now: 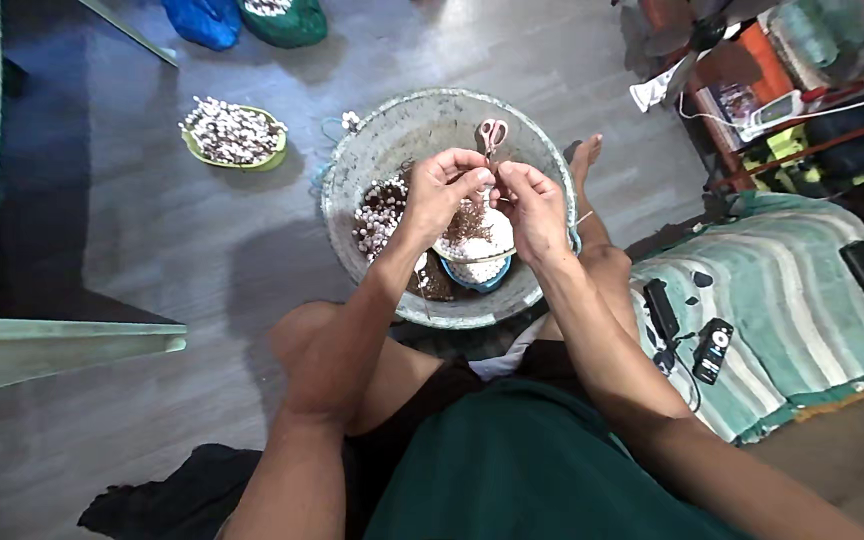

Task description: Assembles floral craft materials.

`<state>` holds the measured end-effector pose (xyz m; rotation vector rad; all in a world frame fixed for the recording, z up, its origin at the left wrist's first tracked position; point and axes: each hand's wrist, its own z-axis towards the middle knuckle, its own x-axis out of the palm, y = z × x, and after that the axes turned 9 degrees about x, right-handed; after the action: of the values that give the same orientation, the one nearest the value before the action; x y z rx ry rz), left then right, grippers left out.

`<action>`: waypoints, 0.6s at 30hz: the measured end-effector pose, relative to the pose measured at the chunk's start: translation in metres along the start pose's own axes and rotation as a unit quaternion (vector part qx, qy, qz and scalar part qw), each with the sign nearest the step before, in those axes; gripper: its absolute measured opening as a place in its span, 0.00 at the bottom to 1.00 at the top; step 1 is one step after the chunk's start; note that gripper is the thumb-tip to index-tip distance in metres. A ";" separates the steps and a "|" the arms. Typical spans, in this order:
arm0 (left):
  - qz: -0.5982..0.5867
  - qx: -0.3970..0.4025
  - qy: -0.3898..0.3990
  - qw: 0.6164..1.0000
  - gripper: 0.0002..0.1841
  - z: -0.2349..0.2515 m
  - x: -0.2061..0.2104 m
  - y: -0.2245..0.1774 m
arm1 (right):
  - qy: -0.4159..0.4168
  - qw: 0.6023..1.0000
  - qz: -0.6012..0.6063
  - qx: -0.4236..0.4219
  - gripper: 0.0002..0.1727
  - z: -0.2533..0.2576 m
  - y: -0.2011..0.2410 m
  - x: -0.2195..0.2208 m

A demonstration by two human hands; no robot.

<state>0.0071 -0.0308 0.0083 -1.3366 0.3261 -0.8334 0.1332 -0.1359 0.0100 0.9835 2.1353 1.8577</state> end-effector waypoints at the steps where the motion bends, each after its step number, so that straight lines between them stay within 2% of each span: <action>1: 0.001 0.004 -0.004 1.000 0.10 0.000 -0.002 -0.003 | 0.003 1.000 0.003 0.001 0.13 0.000 0.002 0.003; 7: 0.069 0.055 -0.013 0.996 0.08 0.000 -0.011 -0.012 | -0.012 1.000 0.009 -0.018 0.12 0.003 0.007 0.022; 10: 0.073 0.070 -0.018 0.995 0.08 0.001 -0.016 -0.018 | 0.008 1.000 -0.003 -0.020 0.14 0.001 0.011 0.027; 14: -0.048 0.044 -0.077 0.995 0.08 0.002 -0.024 -0.024 | 0.042 0.999 -0.023 -0.021 0.19 -0.005 0.010 0.024; 18: -0.156 0.039 -0.126 0.979 0.08 0.004 -0.040 -0.032 | 0.049 0.994 -0.095 0.007 0.15 -0.018 -0.001 0.007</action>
<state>-0.0281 -0.0004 0.0295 -1.4210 -0.1193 -0.9131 0.1187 -0.1473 0.0155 0.6755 2.2126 1.8368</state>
